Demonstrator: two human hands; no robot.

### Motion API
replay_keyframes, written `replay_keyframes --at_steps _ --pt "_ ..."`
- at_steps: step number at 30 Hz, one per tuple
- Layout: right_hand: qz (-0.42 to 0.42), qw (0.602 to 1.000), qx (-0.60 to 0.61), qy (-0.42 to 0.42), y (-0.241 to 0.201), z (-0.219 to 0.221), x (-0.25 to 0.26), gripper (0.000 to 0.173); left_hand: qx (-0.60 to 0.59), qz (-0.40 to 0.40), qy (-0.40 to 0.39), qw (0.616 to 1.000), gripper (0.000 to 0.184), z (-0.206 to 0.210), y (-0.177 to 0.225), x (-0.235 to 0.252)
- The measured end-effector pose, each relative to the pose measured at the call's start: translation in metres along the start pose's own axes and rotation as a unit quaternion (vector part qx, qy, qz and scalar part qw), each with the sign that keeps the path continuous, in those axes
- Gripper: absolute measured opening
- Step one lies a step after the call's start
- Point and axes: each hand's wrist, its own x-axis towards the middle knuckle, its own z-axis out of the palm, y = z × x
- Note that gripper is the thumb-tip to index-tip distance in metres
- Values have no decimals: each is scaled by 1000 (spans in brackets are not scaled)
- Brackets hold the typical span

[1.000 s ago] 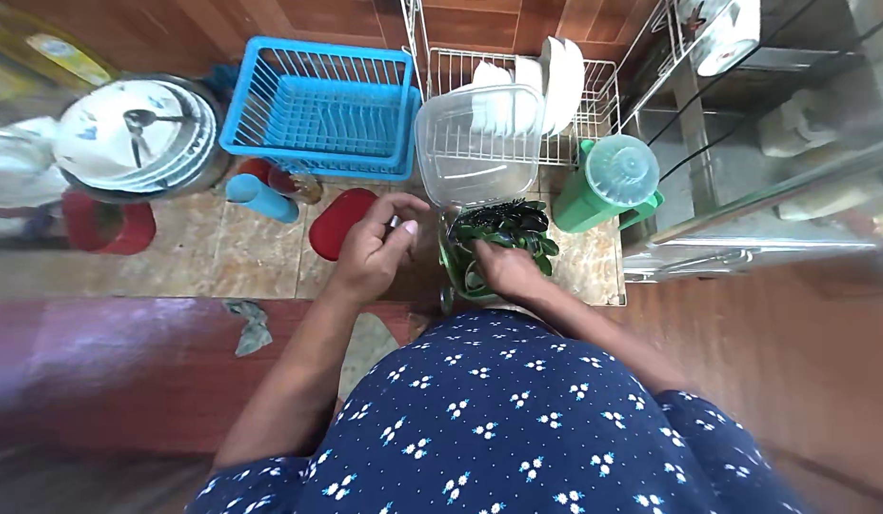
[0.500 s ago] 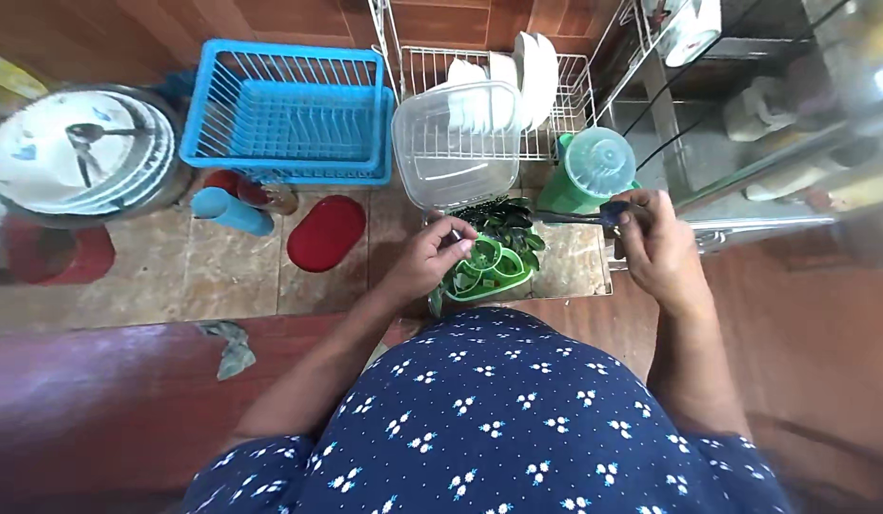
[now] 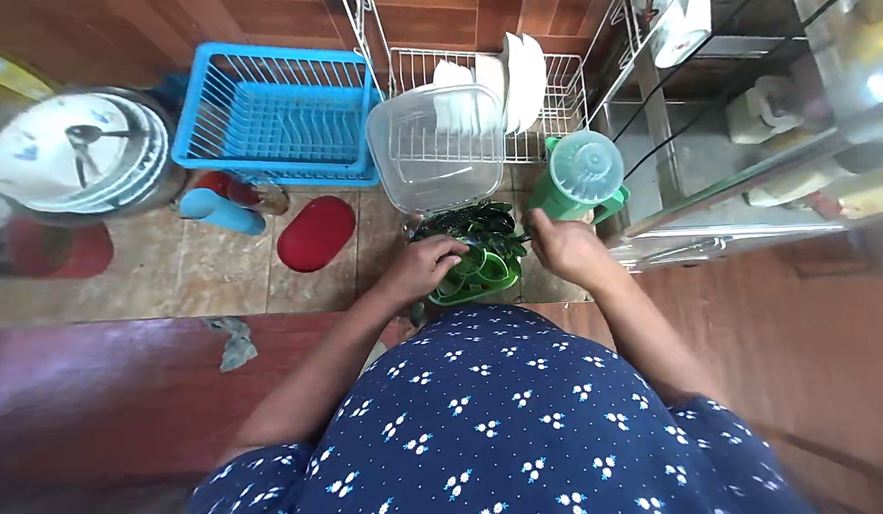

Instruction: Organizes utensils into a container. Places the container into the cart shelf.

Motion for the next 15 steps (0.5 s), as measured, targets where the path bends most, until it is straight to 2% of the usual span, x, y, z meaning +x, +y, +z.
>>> replay_keyframes --at_steps 2,3,6,8,10,12,15 --pt "6 999 -13 -29 0 23 9 36 19 -11 -1 1000 24 -1 5 1" --pt "9 999 -20 -34 -1 33 12 46 40 -27 -19 999 27 0 7 1" --pt "18 998 -30 -49 -1 43 13 69 133 -89 -142 977 43 9 9 2" --pt "13 999 -12 -27 4 39 9 76 168 -57 -153 972 46 18 6 -4" --pt "8 1000 26 5 11 28 2 74 173 -42 -124 976 47 11 16 -6" --pt "14 998 53 24 23 21 -7 68 158 -29 -53 986 40 -4 24 -9" --pt "13 997 70 3 48 30 -18 38 116 -30 96 988 29 -33 19 -16"
